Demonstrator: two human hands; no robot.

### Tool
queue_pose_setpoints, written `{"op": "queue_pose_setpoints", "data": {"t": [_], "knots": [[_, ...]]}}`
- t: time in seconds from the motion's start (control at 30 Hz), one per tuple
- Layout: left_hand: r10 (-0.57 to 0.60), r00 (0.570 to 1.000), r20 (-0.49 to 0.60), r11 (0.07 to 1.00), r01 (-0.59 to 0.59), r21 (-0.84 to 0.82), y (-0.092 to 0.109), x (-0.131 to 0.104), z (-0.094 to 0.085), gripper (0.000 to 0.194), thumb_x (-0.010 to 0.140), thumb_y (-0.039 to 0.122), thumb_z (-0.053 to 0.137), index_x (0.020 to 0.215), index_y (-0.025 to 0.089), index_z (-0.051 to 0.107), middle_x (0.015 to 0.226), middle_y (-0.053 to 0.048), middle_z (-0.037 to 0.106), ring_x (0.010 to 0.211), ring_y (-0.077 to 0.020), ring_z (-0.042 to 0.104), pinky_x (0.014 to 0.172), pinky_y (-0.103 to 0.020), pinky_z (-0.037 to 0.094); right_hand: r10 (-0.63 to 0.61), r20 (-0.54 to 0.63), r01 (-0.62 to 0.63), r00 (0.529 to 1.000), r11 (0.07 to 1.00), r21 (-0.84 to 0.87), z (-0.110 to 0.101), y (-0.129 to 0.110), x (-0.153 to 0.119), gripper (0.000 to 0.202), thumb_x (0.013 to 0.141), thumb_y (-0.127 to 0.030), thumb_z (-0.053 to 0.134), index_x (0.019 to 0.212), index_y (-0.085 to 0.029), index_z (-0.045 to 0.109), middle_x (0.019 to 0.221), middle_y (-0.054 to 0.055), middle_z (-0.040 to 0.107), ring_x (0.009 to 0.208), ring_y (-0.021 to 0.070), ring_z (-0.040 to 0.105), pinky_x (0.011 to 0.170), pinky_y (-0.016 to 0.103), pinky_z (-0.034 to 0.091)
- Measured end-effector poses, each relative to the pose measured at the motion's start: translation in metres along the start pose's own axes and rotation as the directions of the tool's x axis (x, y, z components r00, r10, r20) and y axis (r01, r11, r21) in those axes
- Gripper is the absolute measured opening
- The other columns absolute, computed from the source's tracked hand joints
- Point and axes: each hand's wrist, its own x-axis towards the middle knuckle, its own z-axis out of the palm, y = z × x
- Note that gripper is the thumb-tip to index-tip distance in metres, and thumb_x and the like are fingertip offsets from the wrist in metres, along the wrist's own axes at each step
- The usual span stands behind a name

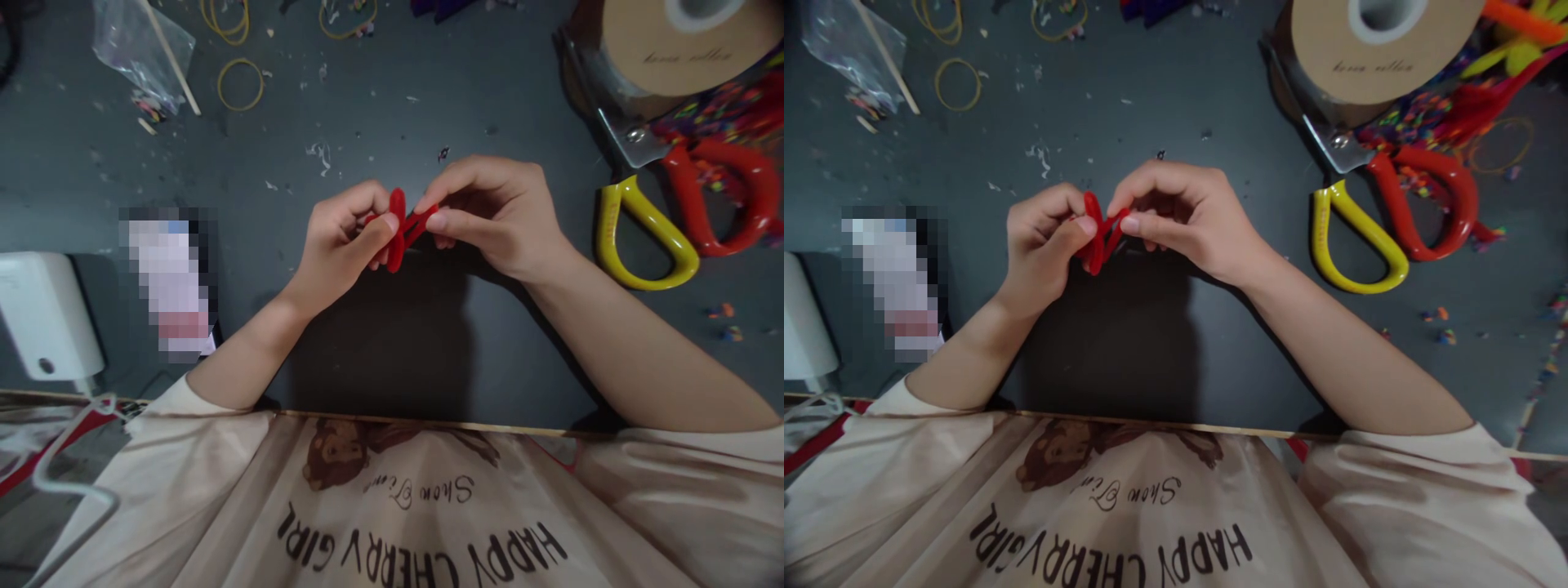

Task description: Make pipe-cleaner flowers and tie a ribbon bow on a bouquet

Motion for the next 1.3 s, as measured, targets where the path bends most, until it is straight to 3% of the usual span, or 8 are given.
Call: {"op": "queue_pose_setpoints", "data": {"t": [0.27,0.67,1.03,1.3], "knots": [[0.057,0.998,0.016,0.998,-0.057,0.023,-0.0002,0.0015,0.0002,0.032,0.085,0.051,0.051,0.075,0.020,0.055,0.056,0.006,0.056,0.045,-0.0035,0.055,0.044,-0.017,0.042,-0.019,0.023,0.018,1.000,0.997,0.075,0.0003,-0.0015,-0.0002,0.011,0.080,-0.028,0.067,0.083,-0.018,0.068,0.074,-0.003,0.063,0.056,0.0028,0.054,0.053,0.016,0.044],[0.048,0.992,-0.117,0.998,-0.044,0.039,-0.0012,0.0008,0.0023,0.024,0.087,0.039,0.053,0.073,0.019,0.053,0.058,0.007,0.057,0.048,-0.0022,0.055,0.050,-0.017,0.044,-0.078,-0.054,0.083,0.995,0.993,0.085,0.0002,0.0033,0.0011,0.005,0.080,-0.022,0.067,0.085,-0.022,0.068,0.074,-0.006,0.063,0.054,0.0005,0.055,0.049,0.014,0.043],[0.006,1.000,0.000,0.997,-0.006,-0.079,0.0023,0.0007,0.0037,0.023,0.087,0.041,0.052,0.078,0.019,0.056,0.061,0.006,0.062,0.051,-0.0038,0.060,0.049,-0.016,0.048,-0.121,-0.088,0.130,0.989,0.986,0.104,0.0021,0.0031,0.0010,0.003,0.082,-0.017,0.065,0.084,-0.019,0.066,0.075,-0.007,0.062,0.053,-0.0005,0.055,0.049,0.014,0.042],[0.003,0.995,0.099,1.000,-0.003,-0.002,0.0040,0.0015,0.0015,0.026,0.087,0.041,0.052,0.077,0.019,0.061,0.065,0.003,0.063,0.053,-0.0032,0.058,0.050,-0.016,0.048,-0.090,-0.115,0.103,0.989,0.989,0.109,0.0032,0.0041,0.0012,0.002,0.082,-0.021,0.065,0.083,-0.020,0.065,0.072,-0.007,0.061,0.052,0.0003,0.054,0.048,0.015,0.042]]}}
